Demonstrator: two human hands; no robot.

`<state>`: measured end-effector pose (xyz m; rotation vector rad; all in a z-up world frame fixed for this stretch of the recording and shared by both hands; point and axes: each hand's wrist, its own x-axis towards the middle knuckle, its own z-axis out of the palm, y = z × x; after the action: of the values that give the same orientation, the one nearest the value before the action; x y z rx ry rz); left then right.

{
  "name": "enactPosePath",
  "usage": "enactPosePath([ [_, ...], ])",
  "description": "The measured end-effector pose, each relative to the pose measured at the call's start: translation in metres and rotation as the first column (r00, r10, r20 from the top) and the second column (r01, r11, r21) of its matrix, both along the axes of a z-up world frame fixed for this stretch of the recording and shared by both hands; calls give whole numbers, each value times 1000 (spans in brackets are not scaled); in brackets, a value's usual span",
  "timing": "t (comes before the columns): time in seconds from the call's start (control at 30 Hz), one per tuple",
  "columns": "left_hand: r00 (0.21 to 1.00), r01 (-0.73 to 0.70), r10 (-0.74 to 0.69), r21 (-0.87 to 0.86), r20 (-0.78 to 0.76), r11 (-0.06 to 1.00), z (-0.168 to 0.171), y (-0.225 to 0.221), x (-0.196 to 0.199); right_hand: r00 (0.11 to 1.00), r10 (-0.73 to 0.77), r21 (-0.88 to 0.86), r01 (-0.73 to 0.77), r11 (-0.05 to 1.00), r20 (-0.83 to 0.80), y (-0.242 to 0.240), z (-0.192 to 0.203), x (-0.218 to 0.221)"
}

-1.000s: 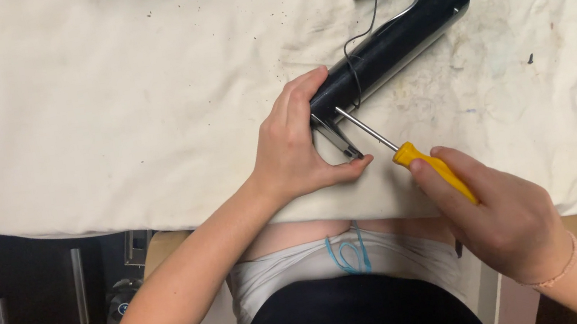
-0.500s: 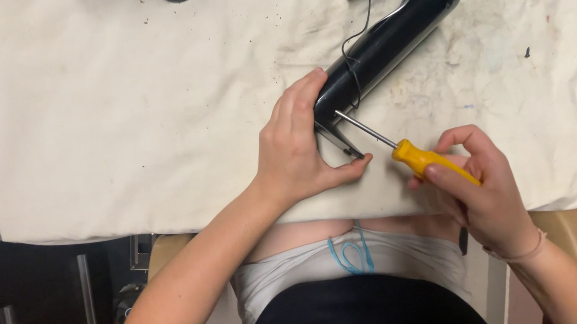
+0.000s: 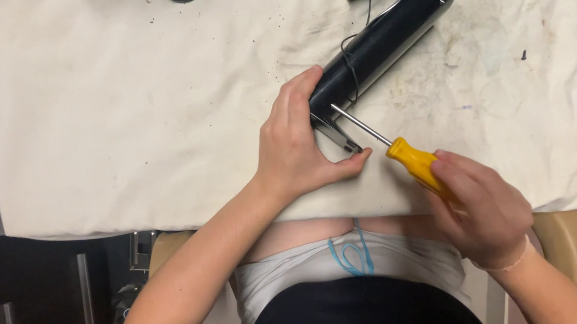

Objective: Unscrewing the casing of a black speaker using a yellow-handled screwdriver on a repair bench.

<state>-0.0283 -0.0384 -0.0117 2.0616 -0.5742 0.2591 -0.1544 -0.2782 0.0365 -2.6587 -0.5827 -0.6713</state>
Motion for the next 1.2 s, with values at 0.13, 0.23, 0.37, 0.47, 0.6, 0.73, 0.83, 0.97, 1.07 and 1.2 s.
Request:
enactPosePath([
  [0.13,999,-22,21,21,40,1000,-1,-2,0,998,50,-17,-50,999,33,0,-10,10],
  [0.23,999,-27,26,20,21,999,-4,-2,-2,997,52,34,-49,998,-64,13,1,7],
  [0.37,995,-17,9,76,101,997,-6,0,2,479,71,455,761,462,-875,21,19,22],
  [0.47,992,-5,-4,72,126,997,-8,0,0,437,350,543,779,313,-829,8,23,20],
  [0.6,985,20,-32,73,169,997,-10,0,2,621,73,530,596,603,-781,17,18,8],
  [0.73,987,19,-29,70,156,997,-6,1,2,978,-32,265,87,960,-207,7,13,7],
  [0.83,989,21,-32,79,144,997,-5,1,0,997,-21,-142,10,990,-72,2,13,6],
  [0.97,985,34,-46,75,165,997,-6,-1,1,993,-41,-280,8,960,-114,5,28,12],
  [1.07,988,27,-36,57,152,998,-6,0,2,991,-90,-342,52,938,-96,9,35,14],
  [1.2,993,23,-25,21,113,1000,-6,1,5,970,-119,-203,76,976,-213,14,37,12],
])
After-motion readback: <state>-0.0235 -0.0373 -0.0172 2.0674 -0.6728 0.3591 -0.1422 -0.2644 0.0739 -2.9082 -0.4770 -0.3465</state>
